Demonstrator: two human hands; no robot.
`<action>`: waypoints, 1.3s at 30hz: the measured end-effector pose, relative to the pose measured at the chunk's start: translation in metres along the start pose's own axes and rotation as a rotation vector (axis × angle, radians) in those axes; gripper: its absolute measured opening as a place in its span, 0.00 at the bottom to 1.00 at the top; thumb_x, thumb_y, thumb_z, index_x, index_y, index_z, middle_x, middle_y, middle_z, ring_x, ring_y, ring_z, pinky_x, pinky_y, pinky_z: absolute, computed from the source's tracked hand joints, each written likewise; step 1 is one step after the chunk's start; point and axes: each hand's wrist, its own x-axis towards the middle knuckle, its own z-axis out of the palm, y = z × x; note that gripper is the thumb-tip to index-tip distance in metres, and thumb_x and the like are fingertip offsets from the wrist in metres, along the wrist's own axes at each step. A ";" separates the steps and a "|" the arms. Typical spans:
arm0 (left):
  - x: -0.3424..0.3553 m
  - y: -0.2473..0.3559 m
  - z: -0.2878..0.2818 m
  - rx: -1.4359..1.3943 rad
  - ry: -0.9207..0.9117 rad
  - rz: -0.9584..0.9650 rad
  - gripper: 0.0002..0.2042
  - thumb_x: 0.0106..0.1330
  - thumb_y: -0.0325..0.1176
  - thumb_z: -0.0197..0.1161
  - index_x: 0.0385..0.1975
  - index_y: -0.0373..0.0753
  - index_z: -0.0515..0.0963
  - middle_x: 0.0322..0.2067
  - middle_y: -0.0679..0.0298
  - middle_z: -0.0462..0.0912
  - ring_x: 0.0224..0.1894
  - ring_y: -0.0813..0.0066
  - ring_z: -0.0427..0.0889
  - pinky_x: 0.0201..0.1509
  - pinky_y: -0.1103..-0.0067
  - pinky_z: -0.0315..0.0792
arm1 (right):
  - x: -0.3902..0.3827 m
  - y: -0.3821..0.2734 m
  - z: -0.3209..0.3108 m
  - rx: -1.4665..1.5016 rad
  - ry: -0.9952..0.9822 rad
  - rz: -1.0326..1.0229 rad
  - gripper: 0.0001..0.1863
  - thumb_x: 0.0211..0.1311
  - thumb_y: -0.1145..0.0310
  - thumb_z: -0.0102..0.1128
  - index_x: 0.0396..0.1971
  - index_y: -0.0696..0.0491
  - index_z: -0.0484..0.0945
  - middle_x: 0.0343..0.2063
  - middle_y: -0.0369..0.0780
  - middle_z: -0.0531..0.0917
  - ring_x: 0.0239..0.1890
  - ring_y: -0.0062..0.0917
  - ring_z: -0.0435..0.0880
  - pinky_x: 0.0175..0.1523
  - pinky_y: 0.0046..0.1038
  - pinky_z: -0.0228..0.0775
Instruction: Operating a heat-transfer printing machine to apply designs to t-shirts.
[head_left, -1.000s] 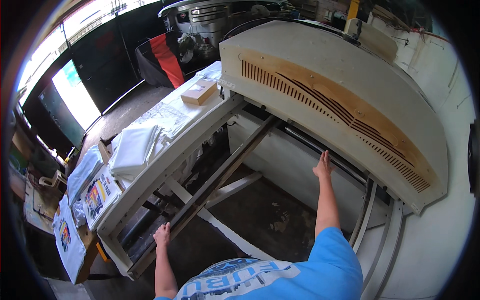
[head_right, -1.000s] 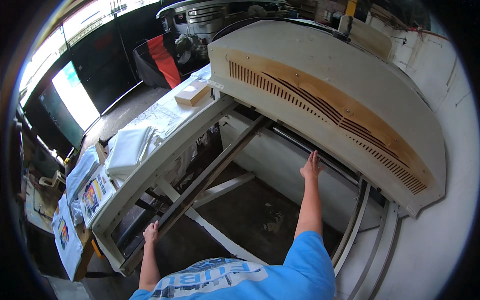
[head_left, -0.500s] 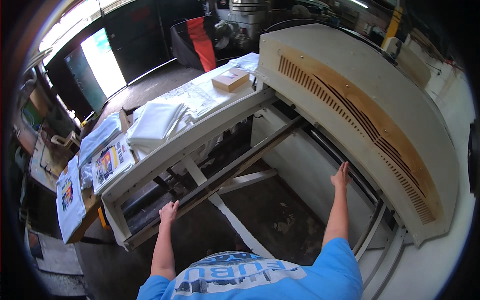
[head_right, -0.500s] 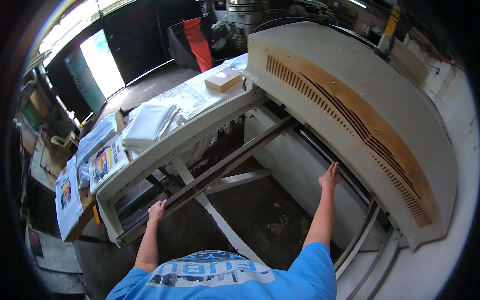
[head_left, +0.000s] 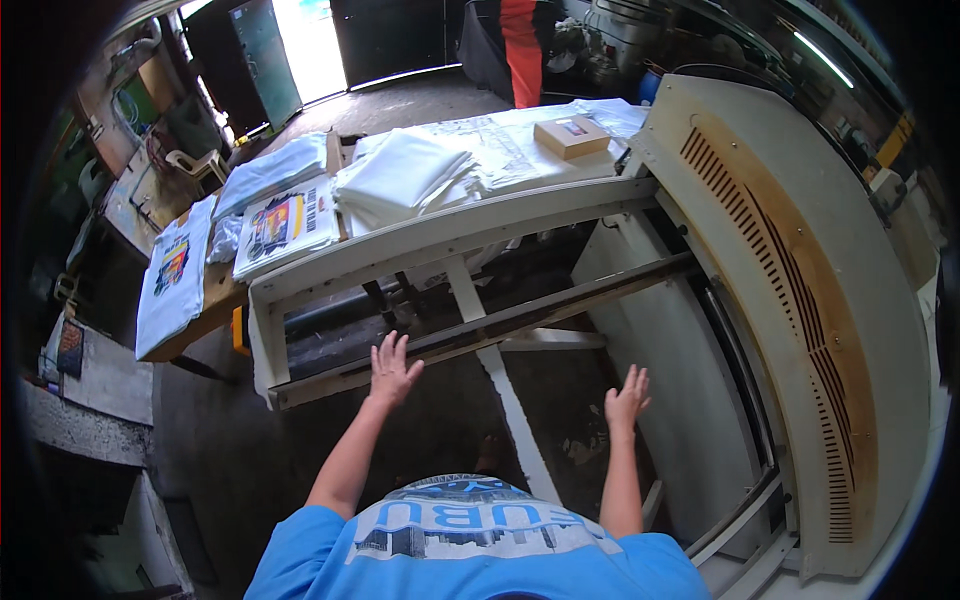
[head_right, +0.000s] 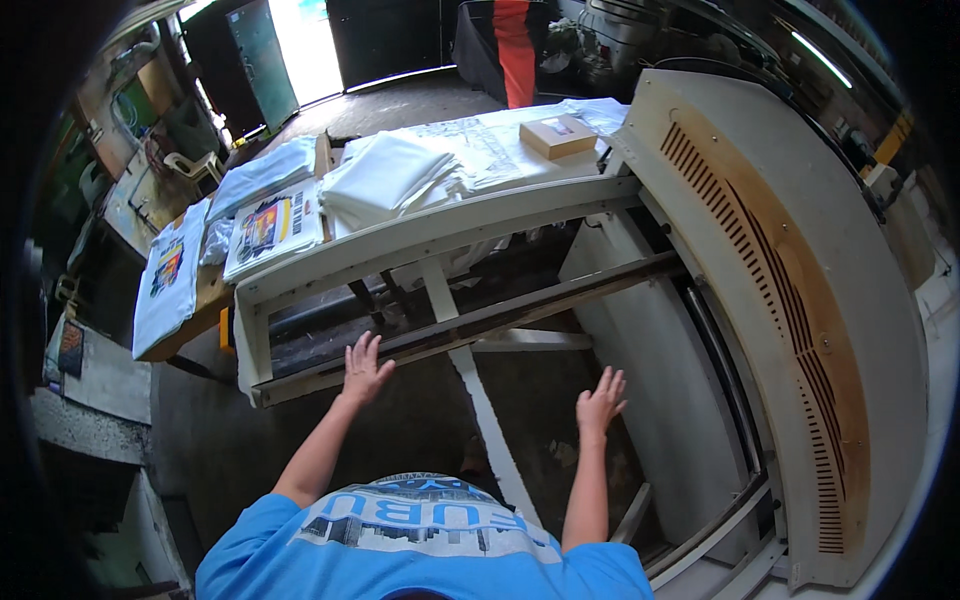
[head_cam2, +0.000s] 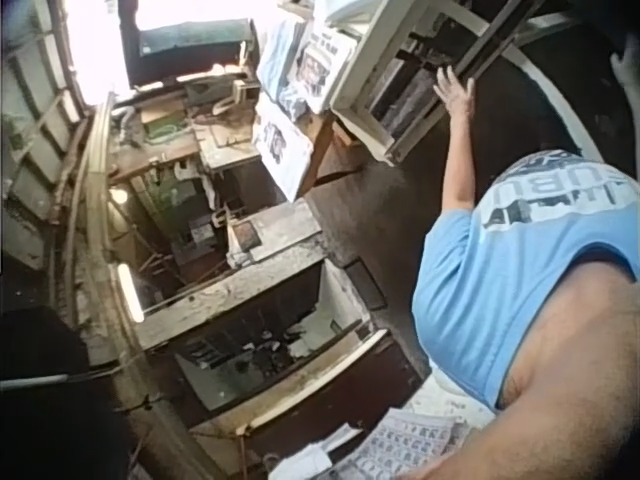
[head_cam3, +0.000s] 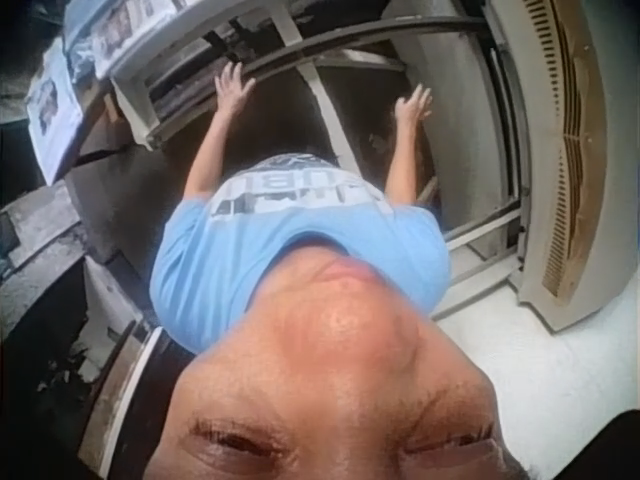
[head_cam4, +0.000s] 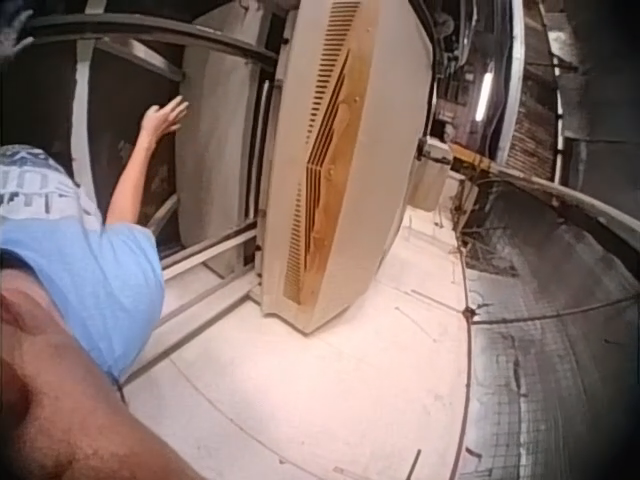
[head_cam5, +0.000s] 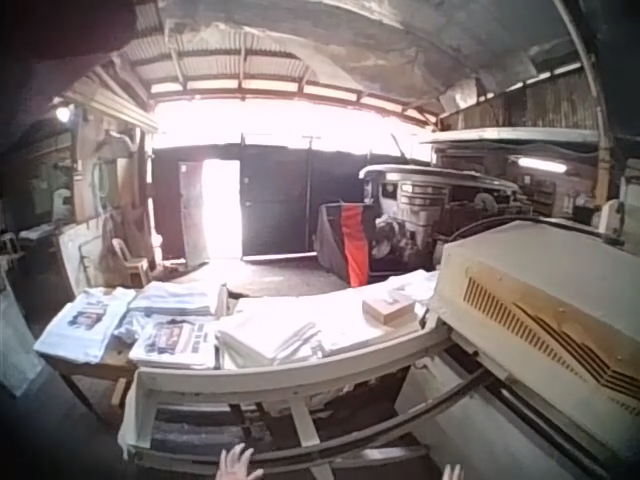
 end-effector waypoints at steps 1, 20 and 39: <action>-0.013 0.006 -0.003 -0.022 0.052 0.070 0.32 0.59 0.51 0.49 0.60 0.41 0.51 0.62 0.55 0.46 0.65 0.60 0.43 0.66 0.62 0.38 | -0.015 -0.013 0.009 0.018 -0.014 -0.018 0.35 0.45 0.69 0.50 0.59 0.50 0.55 0.62 0.44 0.52 0.64 0.38 0.49 0.60 0.54 0.41; -0.497 -0.364 0.013 -0.518 -0.109 -1.166 0.11 0.56 0.37 0.49 0.17 0.38 0.69 0.11 0.65 0.68 0.10 0.75 0.64 0.11 0.76 0.56 | -0.180 -0.408 0.070 0.147 -0.036 -1.004 0.30 0.44 0.69 0.53 0.54 0.52 0.63 0.58 0.45 0.61 0.60 0.38 0.57 0.57 0.44 0.51; -0.488 -0.256 -0.027 -0.787 -0.029 -1.597 0.14 0.50 0.38 0.53 0.30 0.36 0.79 0.34 0.49 0.79 0.39 0.56 0.78 0.43 0.70 0.70 | -0.222 -0.661 0.189 0.265 -0.129 -0.835 0.30 0.52 0.59 0.54 0.56 0.52 0.62 0.59 0.52 0.56 0.62 0.43 0.52 0.59 0.50 0.48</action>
